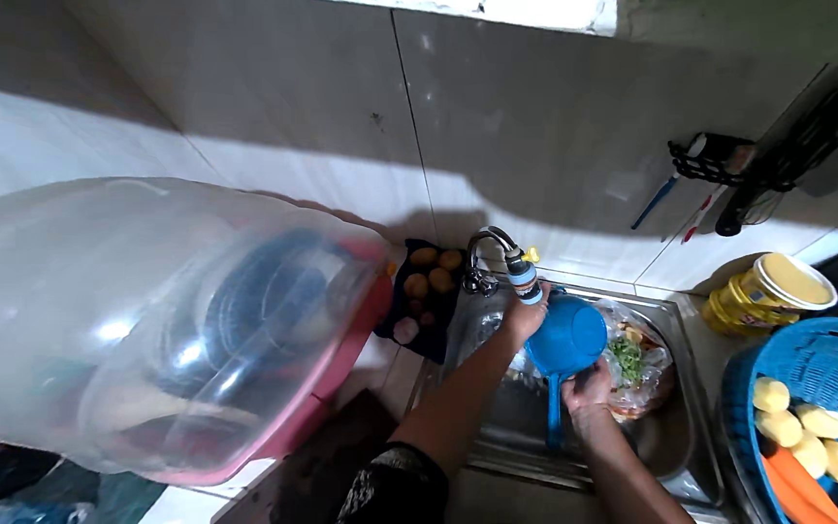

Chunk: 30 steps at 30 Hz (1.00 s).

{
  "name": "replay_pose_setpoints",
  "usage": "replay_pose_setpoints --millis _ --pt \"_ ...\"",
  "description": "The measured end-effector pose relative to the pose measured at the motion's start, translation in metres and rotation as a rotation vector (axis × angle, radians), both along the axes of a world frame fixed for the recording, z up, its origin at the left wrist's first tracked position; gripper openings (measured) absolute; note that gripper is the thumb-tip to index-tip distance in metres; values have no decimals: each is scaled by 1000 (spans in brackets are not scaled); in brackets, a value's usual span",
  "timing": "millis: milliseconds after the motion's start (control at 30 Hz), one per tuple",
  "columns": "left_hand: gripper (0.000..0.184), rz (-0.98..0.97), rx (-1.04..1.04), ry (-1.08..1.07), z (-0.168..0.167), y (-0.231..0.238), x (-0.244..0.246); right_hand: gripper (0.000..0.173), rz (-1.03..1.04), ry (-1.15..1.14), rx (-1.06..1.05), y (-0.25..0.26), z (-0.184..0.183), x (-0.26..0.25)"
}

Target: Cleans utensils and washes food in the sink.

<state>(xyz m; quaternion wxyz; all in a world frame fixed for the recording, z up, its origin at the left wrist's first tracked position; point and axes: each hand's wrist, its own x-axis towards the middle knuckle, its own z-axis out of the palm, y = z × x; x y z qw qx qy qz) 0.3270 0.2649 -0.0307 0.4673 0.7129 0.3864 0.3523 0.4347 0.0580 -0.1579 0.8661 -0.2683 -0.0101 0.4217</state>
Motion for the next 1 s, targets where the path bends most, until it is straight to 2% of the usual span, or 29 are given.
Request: replay_pose_setpoints --millis 167,233,300,367,433,500,600,733,867,1000 --pt "33 -107 -108 45 5 1 -6 62 254 -65 -452 1 12 -11" --pt "30 -107 -82 83 3 5 -12 74 316 -41 -421 1 19 -16" --pt "32 -90 -28 106 -8 8 -16 76 390 -98 -316 -2 27 -21" --pt "42 -75 -1 196 -13 8 -20 73 455 -226 -338 -4 47 -34" --pt "52 -80 -95 155 -5 0 -23 83 435 -361 -460 0 65 -49" --pt "72 -115 -254 44 10 -14 -25 89 366 -416 -515 7 76 -55" --pt "85 -166 -214 64 8 -16 -19 84 307 -436 -556 12 82 -56" --pt "85 -149 -125 200 -15 -1 -4 91 291 -398 -681 15 89 -51" --pt "86 -145 -31 189 -28 2 3 89 272 -322 -779 23 94 -49" --pt "70 -197 -203 54 -12 -13 -6 86 289 -289 -817 31 97 -45"
